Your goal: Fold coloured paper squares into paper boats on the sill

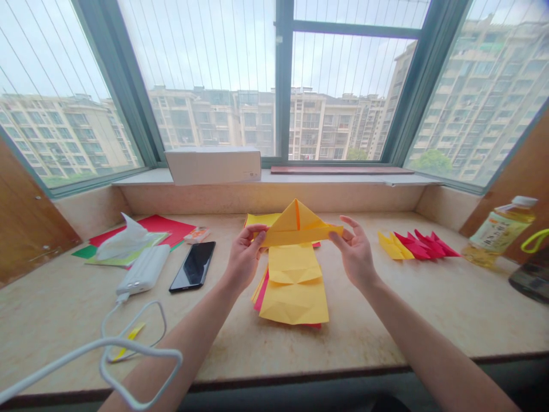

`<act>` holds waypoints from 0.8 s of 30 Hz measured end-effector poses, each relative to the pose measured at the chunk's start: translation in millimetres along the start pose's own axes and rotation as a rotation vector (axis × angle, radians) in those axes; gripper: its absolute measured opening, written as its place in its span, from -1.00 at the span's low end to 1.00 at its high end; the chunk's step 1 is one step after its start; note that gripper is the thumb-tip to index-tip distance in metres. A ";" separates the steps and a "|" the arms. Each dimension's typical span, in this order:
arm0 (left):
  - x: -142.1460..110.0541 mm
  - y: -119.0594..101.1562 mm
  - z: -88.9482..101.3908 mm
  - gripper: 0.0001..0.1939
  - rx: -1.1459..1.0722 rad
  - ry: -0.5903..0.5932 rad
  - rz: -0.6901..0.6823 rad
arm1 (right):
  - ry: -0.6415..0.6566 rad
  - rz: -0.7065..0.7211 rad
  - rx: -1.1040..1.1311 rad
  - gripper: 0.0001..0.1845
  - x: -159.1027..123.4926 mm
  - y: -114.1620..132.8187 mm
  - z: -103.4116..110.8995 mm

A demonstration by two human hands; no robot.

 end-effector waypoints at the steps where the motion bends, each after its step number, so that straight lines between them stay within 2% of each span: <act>1: -0.2 0.1 0.3 -0.79 0.005 -0.001 -0.001 | 0.005 0.002 0.015 -0.47 0.4 0.0 0.2; 6: 0.0 -0.7 2.5 -0.79 0.043 -0.010 -0.019 | 0.039 -0.013 0.022 -0.68 0.5 -2.5 -2.4; 9: 1.4 -1.8 5.6 -0.78 0.042 -0.028 -0.029 | 0.124 -0.060 -0.007 -0.71 -1.2 -6.9 -9.2; 12: 2.9 -2.0 8.2 -0.78 0.029 -0.040 -0.030 | 0.151 -0.069 -0.043 -0.74 -1.7 -10.6 -9.5; 17: 3.4 0.7 7.6 -0.77 0.051 -0.024 -0.029 | 0.071 -0.036 -0.070 -0.75 -1.5 -11.1 -1.6; 24: 2.0 7.8 5.8 -0.63 0.060 -0.027 0.016 | 0.001 0.009 -0.102 -0.74 -1.7 0.8 2.1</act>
Point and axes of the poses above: each hand's wrist, its own x-axis towards the middle knuckle, its own z-axis out of the back of the hand, y = z × x, the point moved 9 cm from there along x, towards the middle knuckle, and after that the axes turned 2 degrees about -x, right-handed, at the moved point
